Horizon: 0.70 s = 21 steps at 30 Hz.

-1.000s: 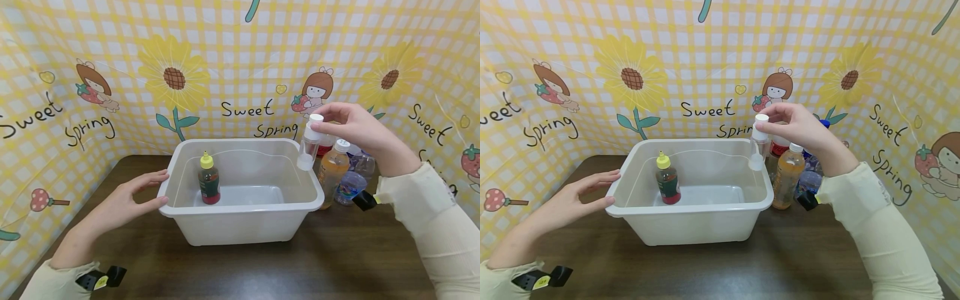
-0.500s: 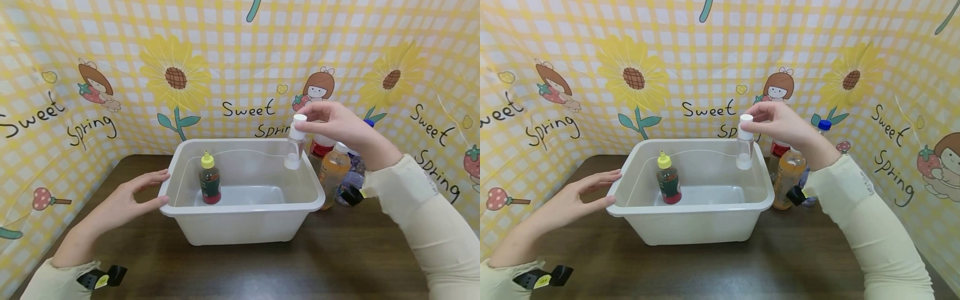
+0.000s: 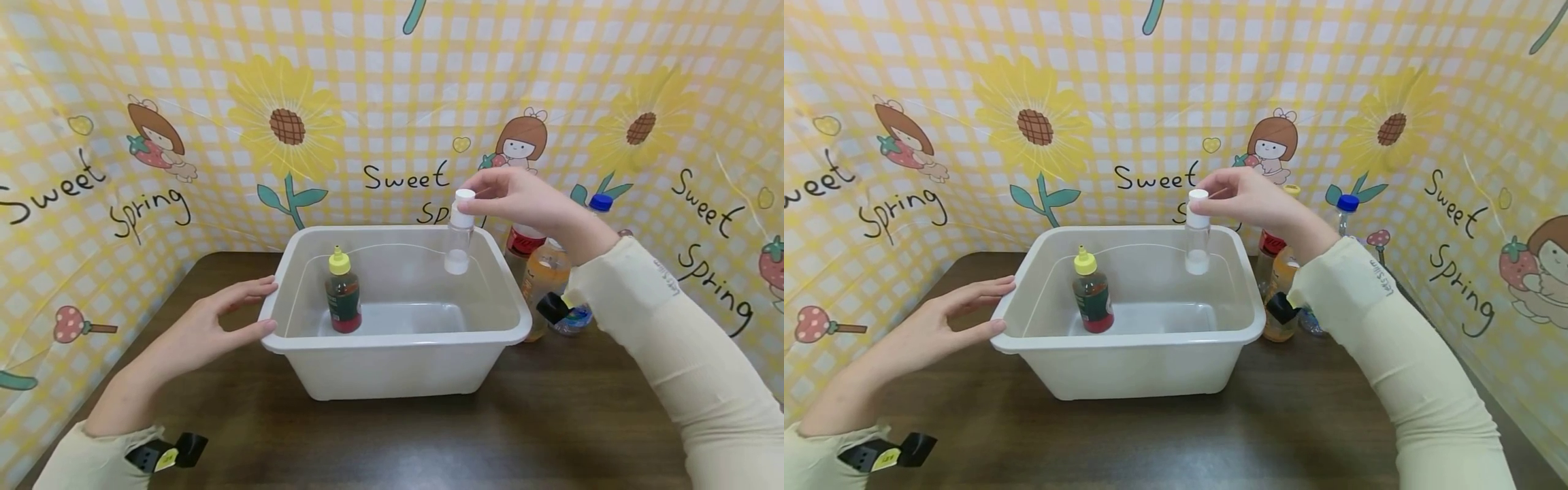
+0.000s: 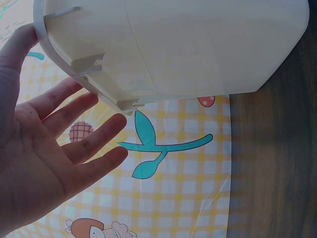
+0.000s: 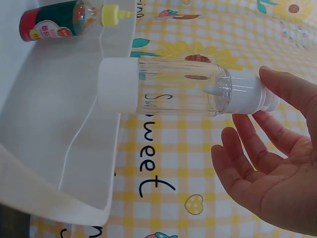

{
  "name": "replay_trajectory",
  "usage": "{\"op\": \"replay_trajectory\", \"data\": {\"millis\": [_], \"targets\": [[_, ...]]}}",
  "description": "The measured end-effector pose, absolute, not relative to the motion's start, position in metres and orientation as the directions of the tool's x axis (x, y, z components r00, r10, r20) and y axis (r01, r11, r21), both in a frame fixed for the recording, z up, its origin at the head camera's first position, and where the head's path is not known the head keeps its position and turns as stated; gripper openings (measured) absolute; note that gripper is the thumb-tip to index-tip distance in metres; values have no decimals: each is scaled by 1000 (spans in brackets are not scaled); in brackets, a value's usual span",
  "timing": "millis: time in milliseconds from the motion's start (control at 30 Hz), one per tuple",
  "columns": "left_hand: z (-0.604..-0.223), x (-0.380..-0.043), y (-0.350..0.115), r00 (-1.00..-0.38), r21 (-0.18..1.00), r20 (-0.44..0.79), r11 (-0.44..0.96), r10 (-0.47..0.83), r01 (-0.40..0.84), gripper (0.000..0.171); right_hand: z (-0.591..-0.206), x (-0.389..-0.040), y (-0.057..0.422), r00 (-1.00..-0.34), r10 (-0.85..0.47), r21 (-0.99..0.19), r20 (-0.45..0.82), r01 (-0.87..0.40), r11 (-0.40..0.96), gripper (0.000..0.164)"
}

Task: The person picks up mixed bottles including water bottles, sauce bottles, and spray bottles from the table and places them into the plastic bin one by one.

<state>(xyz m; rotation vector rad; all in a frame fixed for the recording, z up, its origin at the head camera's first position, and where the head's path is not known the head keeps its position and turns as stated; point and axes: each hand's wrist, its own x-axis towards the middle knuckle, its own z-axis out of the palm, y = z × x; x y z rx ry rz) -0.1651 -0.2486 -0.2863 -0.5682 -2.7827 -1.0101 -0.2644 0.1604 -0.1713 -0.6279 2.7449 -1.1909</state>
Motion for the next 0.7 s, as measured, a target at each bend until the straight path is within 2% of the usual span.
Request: {"op": "replay_trajectory", "data": {"millis": [267,533,700], "targets": [[-287,-165,-249,-922,587,242,710,303,388,49,-181,-282,150,-884,-466,-767,43,-328,551,34],[-288,-165,-250,-921,571,246,723,302,389,48,-191,-296,136,-867,-497,-750,-37,-305,587,32],[-288,-165,-250,-922,568,245,726,301,388,48,-199,-305,124,-857,-513,-748,-39,-316,584,30]]}}
